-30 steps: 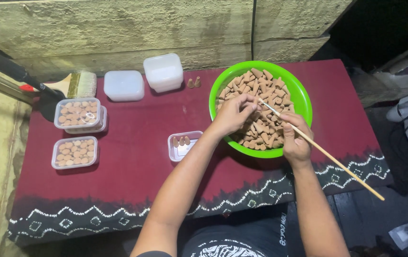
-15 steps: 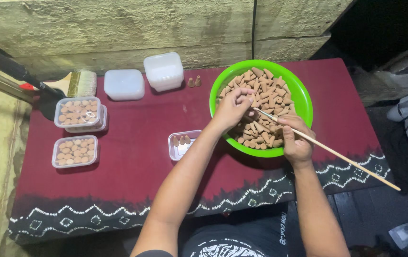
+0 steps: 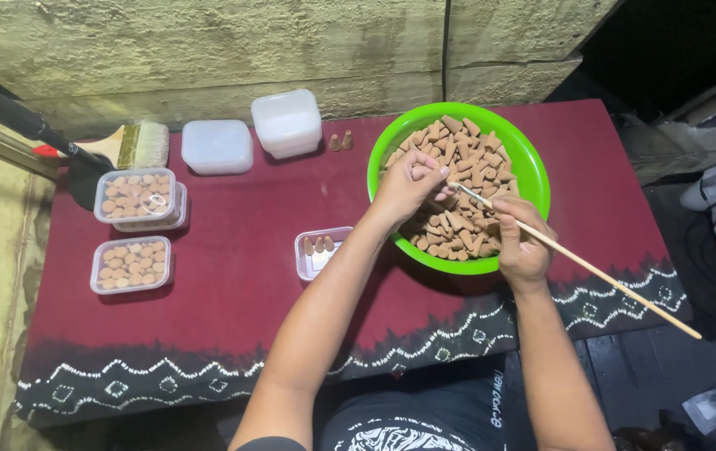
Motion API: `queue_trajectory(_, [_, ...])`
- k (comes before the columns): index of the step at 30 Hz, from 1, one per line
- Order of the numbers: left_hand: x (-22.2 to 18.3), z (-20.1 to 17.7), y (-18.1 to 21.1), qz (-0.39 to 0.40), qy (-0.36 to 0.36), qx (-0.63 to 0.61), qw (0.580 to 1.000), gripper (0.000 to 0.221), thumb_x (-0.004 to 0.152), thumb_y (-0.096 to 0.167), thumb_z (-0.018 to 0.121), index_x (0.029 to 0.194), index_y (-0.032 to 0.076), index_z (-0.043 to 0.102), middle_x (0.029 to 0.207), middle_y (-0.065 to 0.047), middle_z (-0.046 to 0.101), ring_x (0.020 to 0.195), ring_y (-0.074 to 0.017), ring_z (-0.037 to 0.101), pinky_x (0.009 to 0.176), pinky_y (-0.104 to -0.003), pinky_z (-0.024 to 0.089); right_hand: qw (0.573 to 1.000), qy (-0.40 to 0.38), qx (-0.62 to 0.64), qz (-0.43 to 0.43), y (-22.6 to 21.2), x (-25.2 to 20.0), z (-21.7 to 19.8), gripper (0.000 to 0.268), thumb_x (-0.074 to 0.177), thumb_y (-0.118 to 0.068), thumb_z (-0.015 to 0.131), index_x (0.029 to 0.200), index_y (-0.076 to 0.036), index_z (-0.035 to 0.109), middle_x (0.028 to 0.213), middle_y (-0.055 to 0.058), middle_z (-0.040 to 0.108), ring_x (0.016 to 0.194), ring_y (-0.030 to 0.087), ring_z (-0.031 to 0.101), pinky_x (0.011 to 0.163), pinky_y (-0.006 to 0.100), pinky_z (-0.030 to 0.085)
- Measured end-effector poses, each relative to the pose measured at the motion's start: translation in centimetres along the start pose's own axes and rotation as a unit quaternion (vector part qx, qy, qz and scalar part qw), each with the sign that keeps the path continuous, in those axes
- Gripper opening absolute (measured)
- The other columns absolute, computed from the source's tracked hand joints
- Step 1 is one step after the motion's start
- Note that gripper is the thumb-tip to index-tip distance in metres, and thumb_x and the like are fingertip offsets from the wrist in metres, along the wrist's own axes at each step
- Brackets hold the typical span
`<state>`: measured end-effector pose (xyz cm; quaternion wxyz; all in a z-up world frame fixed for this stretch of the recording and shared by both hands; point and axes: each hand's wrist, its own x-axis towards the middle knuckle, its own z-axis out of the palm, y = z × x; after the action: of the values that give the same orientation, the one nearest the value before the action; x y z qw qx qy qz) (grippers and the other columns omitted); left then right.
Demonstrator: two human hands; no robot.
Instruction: Sorting and packing small cylindrical objects from a bowl into plastic containers
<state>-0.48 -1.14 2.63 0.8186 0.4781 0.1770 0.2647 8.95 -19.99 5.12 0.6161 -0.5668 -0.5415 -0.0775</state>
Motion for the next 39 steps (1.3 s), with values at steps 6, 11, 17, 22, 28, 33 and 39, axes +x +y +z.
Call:
queue_trajectory(6, [-0.1,-0.1,-0.2,0.005,0.002,0.001,1.000,0.032,0.093,0.013,0.074,0.111,-0.003,0.054,0.088,-0.021,0.073,0.075,-0.0263,0.076,0.067,-0.038,0.068,1.000,0.008,-0.001,-0.004,0.8,-0.3,-0.4,0.019,0.108,-0.006,0.056,0.110,0.008,0.070,0.102,0.023,0.072,0.102,0.037,0.070,0.088,0.050,0.055])
queue_trajectory(11, [0.4,-0.4,-0.8,0.009,0.004,0.002,1.000,0.032,0.093,0.013,0.074,0.112,-0.004,0.053,0.088,-0.022,0.072,0.074,-0.0267,0.076,0.066,-0.038,0.068,1.000,0.003,0.016,-0.008,0.3,-0.1,-0.2,0.018,0.106,-0.002,0.056,0.104,0.008,0.070,0.097,0.022,0.072,0.099,0.039,0.071,0.088,0.052,0.056])
queue_trajectory(17, [0.8,-1.1,-1.5,0.033,-0.002,0.011,0.999,0.031,0.093,0.010,0.074,0.113,-0.003,0.056,0.090,-0.021,0.073,0.076,-0.0254,0.076,0.067,-0.038,0.068,0.997,0.046,-0.046,0.036,0.8,-0.5,-0.2,0.020,0.110,-0.007,0.055,0.113,0.005,0.071,0.099,0.020,0.073,0.062,0.013,0.056,0.059,0.031,0.049])
queue_trajectory(22, [-2.0,-1.6,2.8,0.085,0.000,0.005,0.996,0.029,0.095,0.011,0.072,0.118,0.001,0.057,0.093,-0.014,0.072,0.080,-0.0212,0.074,0.071,-0.034,0.068,0.996,0.053,-0.031,0.059,0.4,-0.1,0.1,0.018,0.110,-0.002,0.053,0.114,0.005,0.069,0.097,0.021,0.072,0.058,0.011,0.052,0.054,0.028,0.045])
queue_trajectory(28, [-7.5,-7.7,7.2,0.145,0.069,0.178,0.971,0.024,0.092,0.012,0.077,0.115,0.008,0.071,0.102,-0.012,0.074,0.097,-0.0181,0.070,0.093,-0.036,0.060,0.996,0.037,-0.038,0.074,0.4,-0.1,0.0,0.017,0.107,0.002,0.055,0.112,0.005,0.071,0.095,0.019,0.073,0.058,0.012,0.053,0.059,0.028,0.046])
queue_trajectory(33, [-15.0,-10.0,10.9,0.153,0.094,0.409,0.895,0.015,0.091,0.010,0.074,0.106,0.012,0.076,0.092,-0.014,0.078,0.094,-0.0316,0.076,0.084,-0.041,0.060,0.995,0.023,-0.067,0.064,0.7,-0.3,-0.2,0.018,0.106,0.005,0.057,0.112,0.004,0.074,0.093,0.020,0.072,0.066,0.018,0.056,0.067,0.034,0.049])
queue_trajectory(39, [-17.1,-11.8,9.2,0.148,0.049,0.530,0.833,0.011,0.093,0.016,0.071,0.104,0.017,0.074,0.091,-0.007,0.078,0.092,-0.0304,0.074,0.083,-0.044,0.056,0.995,0.011,-0.078,0.056,0.4,-0.5,0.0,0.017,0.106,0.008,0.059,0.112,0.005,0.075,0.091,0.021,0.072,0.078,0.028,0.065,0.078,0.041,0.052])
